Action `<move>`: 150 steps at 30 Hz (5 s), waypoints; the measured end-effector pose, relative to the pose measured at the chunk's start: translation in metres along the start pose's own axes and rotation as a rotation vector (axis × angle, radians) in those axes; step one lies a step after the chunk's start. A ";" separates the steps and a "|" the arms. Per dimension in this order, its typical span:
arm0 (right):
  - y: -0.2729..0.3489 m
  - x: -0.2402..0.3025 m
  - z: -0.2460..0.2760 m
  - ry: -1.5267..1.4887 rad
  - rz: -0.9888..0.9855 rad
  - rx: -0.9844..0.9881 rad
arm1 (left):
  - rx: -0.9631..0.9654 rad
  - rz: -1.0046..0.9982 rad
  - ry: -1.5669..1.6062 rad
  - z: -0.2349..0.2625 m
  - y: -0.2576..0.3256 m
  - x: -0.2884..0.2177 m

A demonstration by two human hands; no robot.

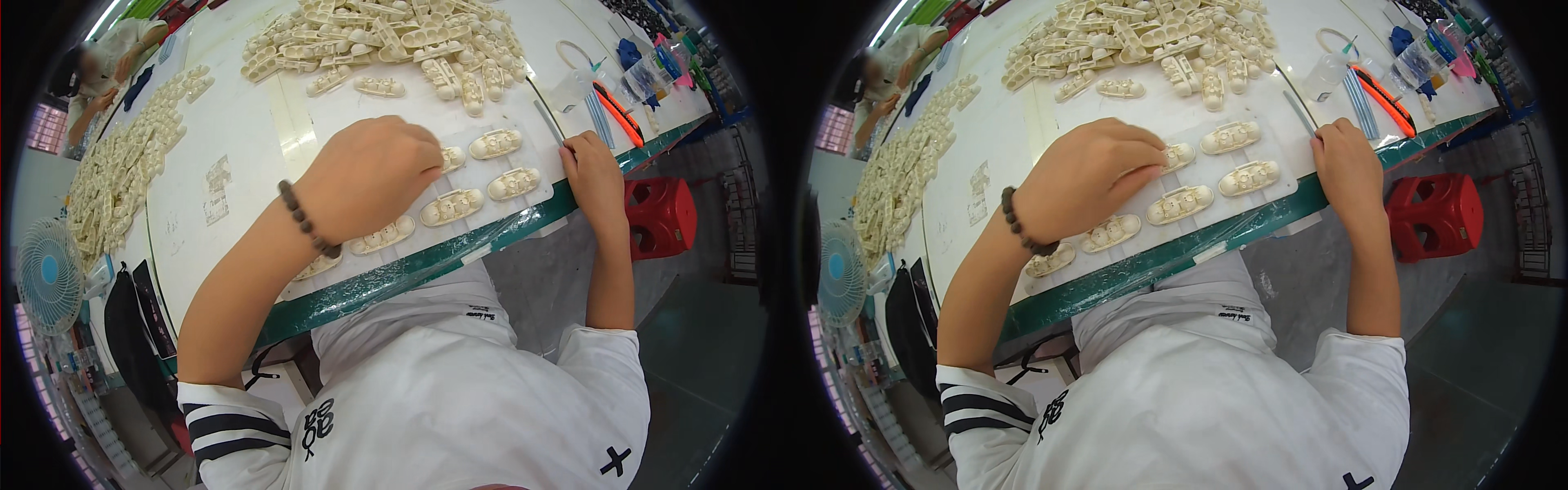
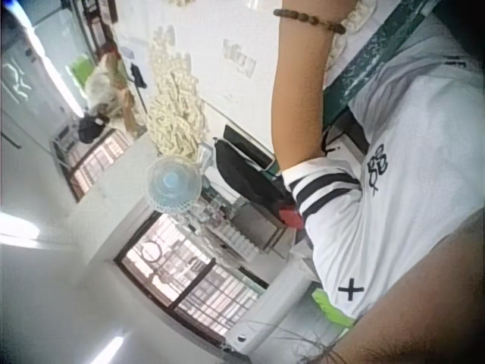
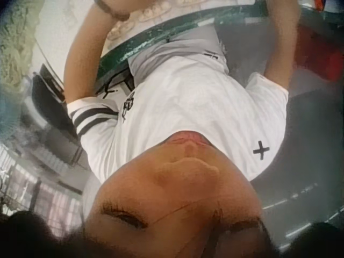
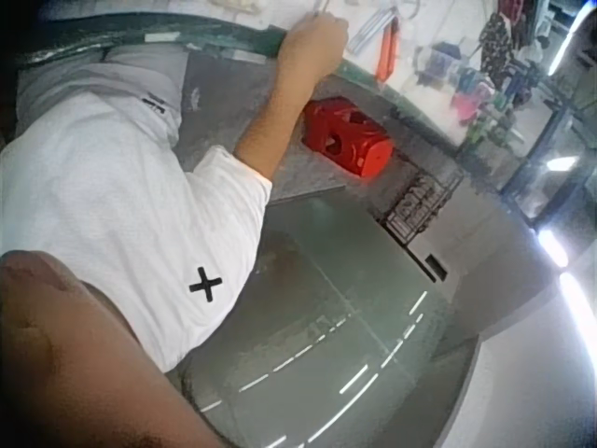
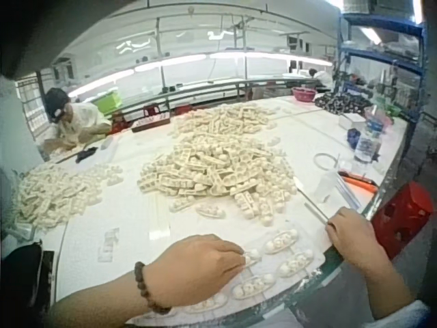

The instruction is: The person assembles small plastic components into an assembly tray, applying adhesive from a small bottle to each component.

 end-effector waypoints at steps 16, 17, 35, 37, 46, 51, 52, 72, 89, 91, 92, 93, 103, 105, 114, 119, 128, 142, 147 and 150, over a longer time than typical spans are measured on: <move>0.061 0.087 0.032 -1.727 0.184 -0.037 | -0.398 0.017 0.423 0.025 0.020 -0.052; 0.073 0.114 0.026 -1.754 0.116 0.091 | -0.545 -0.005 0.476 0.033 0.029 -0.060; -0.052 0.007 -0.046 -3.049 -1.152 0.334 | -0.410 0.792 -0.079 0.023 0.190 0.132; -0.058 -0.001 -0.068 -2.972 -1.414 0.201 | -0.384 0.783 -0.113 0.022 0.191 0.129; -0.065 0.053 -0.011 -2.720 -0.435 0.137 | -0.365 0.724 -0.180 0.018 0.179 0.114; -0.022 0.178 -0.004 -2.526 0.053 0.430 | -0.364 0.698 -0.198 0.013 0.186 0.115; -0.014 0.200 -0.004 -2.518 0.045 0.427 | -0.363 0.687 -0.177 0.014 0.184 0.115; 0.019 0.240 -0.016 -1.250 0.021 -0.056 | -0.354 0.669 -0.158 0.012 0.186 0.117; 0.021 0.238 -0.002 -1.245 0.002 -0.091 | -0.319 0.686 -0.142 0.014 0.182 0.117; 0.020 0.226 0.003 -1.242 0.006 -0.129 | -0.309 0.696 -0.137 0.016 0.183 0.116; 0.014 0.220 0.003 -1.555 0.185 -0.036 | -0.300 0.708 -0.129 0.015 0.183 0.117; 0.014 0.218 0.006 -1.858 0.376 0.068 | -0.305 0.708 -0.125 0.016 0.184 0.117; 0.029 0.218 0.000 -1.261 0.006 -0.276 | -0.307 0.711 -0.110 0.014 0.184 0.118; 0.030 0.217 -0.001 -1.204 -0.018 -0.266 | -0.309 0.711 -0.110 0.014 0.184 0.118; 0.031 0.221 -0.002 -1.152 0.028 -0.271 | -0.332 0.718 -0.092 0.013 0.184 0.118; 0.028 0.191 0.007 -1.458 0.184 -0.219 | -0.303 0.728 -0.078 0.017 0.181 0.117; 0.028 0.180 -0.002 -1.321 -0.044 -0.415 | -0.289 0.762 -0.074 0.017 0.181 0.118; 0.028 0.177 0.001 -1.119 -0.045 -0.422 | -0.264 0.782 -0.083 0.018 0.180 0.117; 0.032 0.164 0.010 -1.412 0.064 -0.461 | -0.249 0.785 -0.078 0.019 0.180 0.117; 0.036 0.148 0.010 -1.197 -0.021 -0.639 | -0.259 0.777 -0.077 0.020 0.180 0.116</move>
Point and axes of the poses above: each hand's wrist, its own y-axis away from the middle knuckle, its own z-axis out of the back of the hand, x = y × z, the point moved 6 cm from there along -y, towards the middle knuckle, and after that the axes turned 5 degrees about -y, right-handed, at the moved point
